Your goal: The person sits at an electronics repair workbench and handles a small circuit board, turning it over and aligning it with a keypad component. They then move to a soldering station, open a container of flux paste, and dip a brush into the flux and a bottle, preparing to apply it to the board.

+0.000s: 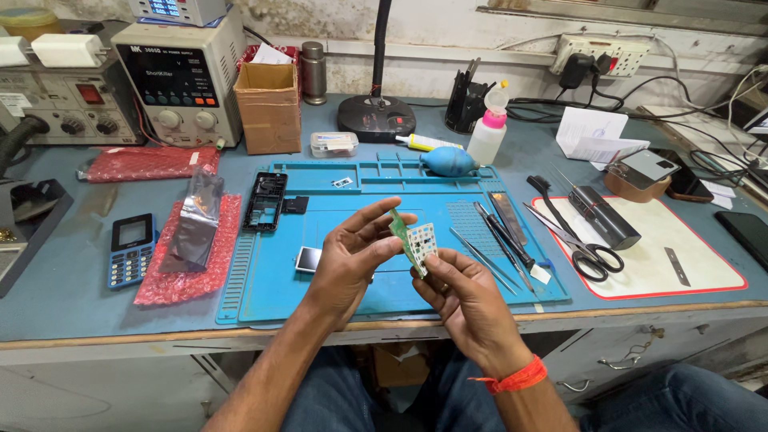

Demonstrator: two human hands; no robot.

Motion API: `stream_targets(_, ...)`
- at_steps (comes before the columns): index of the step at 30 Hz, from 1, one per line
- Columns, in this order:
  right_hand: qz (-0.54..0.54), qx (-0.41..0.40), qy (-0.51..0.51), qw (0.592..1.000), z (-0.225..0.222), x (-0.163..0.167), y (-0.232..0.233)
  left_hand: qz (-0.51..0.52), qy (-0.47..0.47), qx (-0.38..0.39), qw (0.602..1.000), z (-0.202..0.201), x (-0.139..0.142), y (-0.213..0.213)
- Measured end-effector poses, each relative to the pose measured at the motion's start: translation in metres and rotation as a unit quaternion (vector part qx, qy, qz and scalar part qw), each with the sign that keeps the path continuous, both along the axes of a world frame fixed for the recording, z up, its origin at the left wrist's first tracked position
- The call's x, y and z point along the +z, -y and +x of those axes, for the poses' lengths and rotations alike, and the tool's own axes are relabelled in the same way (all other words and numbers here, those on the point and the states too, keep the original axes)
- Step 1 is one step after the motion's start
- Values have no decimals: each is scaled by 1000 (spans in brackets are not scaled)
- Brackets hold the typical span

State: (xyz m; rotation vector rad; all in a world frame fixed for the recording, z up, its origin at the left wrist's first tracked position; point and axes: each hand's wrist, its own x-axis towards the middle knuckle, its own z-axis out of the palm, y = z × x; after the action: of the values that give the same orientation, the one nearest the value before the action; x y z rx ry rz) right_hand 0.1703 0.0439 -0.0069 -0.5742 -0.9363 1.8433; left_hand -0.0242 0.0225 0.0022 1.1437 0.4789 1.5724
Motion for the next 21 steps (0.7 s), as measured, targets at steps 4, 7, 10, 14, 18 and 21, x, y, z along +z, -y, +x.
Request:
stream_targets(4, 13, -27, 15, 999, -6, 6, 11, -9, 73, -46, 996, 1, -3, 2)
stream_targets(7, 10, -31, 10, 999, -6, 7, 17, -13, 124, -75, 989, 1, -3, 6)
stream_targets(10, 14, -48, -6, 999, -3, 6, 19, -18, 156, -91, 983, -1, -2, 7)
stream_targets(14, 45, -67, -10, 997, -1, 6, 22, -13, 177, -123, 976, -4, -2, 8)
stream_targets(18, 62, -85, 23, 994, -7, 8, 26, -20, 139, -106, 984, -3, -6, 7)
stream_targets(21, 68, -78, 34, 994, -11, 13, 27, -28, 116, -97, 988, -2, -9, 6)
